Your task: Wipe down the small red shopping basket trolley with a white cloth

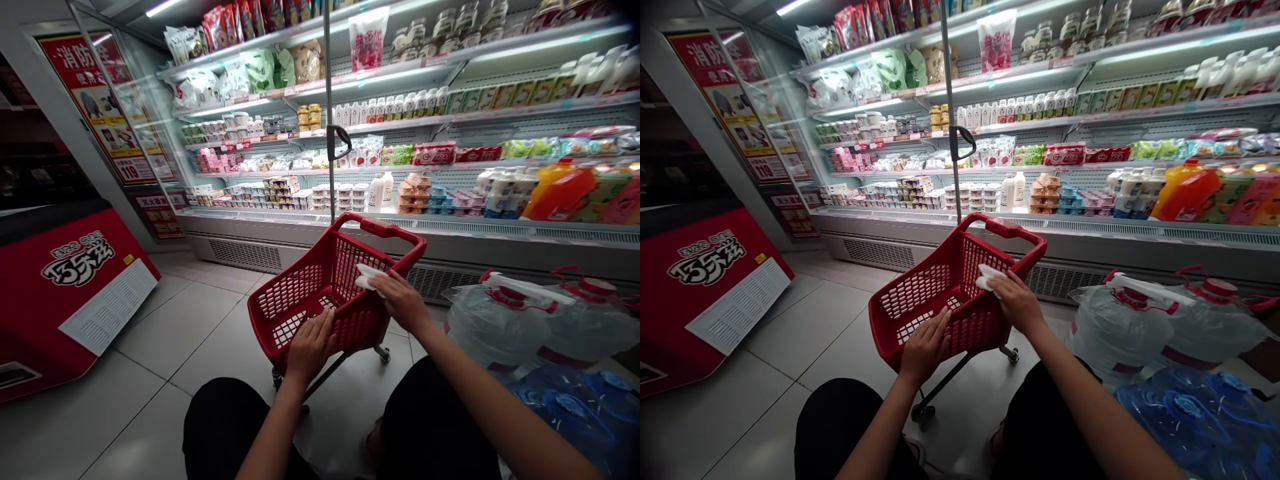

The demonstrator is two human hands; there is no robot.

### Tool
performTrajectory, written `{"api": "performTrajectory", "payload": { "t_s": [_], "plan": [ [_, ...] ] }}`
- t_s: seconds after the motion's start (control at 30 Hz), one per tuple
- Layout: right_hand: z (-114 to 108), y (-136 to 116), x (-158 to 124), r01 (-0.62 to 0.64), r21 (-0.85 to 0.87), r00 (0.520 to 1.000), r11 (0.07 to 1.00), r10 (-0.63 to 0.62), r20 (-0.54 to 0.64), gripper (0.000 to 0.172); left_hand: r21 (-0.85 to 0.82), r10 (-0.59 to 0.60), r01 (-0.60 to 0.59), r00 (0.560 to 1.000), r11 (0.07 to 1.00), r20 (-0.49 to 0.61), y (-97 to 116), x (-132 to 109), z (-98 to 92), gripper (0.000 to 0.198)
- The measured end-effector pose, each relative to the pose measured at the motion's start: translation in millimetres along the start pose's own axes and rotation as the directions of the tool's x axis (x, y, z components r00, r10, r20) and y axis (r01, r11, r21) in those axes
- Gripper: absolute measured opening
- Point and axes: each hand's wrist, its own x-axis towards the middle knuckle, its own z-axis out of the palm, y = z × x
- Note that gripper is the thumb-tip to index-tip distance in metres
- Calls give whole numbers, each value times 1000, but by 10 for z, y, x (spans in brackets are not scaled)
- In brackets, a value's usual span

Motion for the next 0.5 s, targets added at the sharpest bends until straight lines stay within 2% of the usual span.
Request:
{"api": "performTrajectory", "payload": {
  "t_s": [0.07, 0.1, 0.2, 0.27, 0.33, 0.4, 0.5],
  "plan": [
    [-37, 101, -12, -39, -18, 999, 999, 39, -23, 54, 3, -37, 37, 999, 999, -32, -5, -1, -12, 57],
    [-21, 72, -31, -49, -15, 998, 999, 49, -32, 56, 6, -63, 63, 997, 998, -43, 16, 18, -14, 56],
    [133, -249, -115, -29, 39, 999, 999, 30, -31, 64, 6, -110, 110, 993, 994, -41, 149, 146, -10, 51],
    [242, -502, -164, 8, 78, 1000, 997, -8, -11, 68, -25, -73, 73, 997, 997, -22, 249, 255, 0, 51],
    [282, -631, -183, 48, 94, 999, 994, -50, 19, 69, -76, -37, 35, 999, 997, -15, 315, 339, 15, 53],
    [228, -564, -172, 94, 91, 993, 991, -100, 59, 69, -111, -20, 19, 1000, 994, -14, 333, 376, 30, 54],
    [21, -166, -130, 88, 31, 995, 996, -89, 48, 65, -130, 7, -9, 1000, 991, -16, 308, 363, 45, 54]
  ]
}}
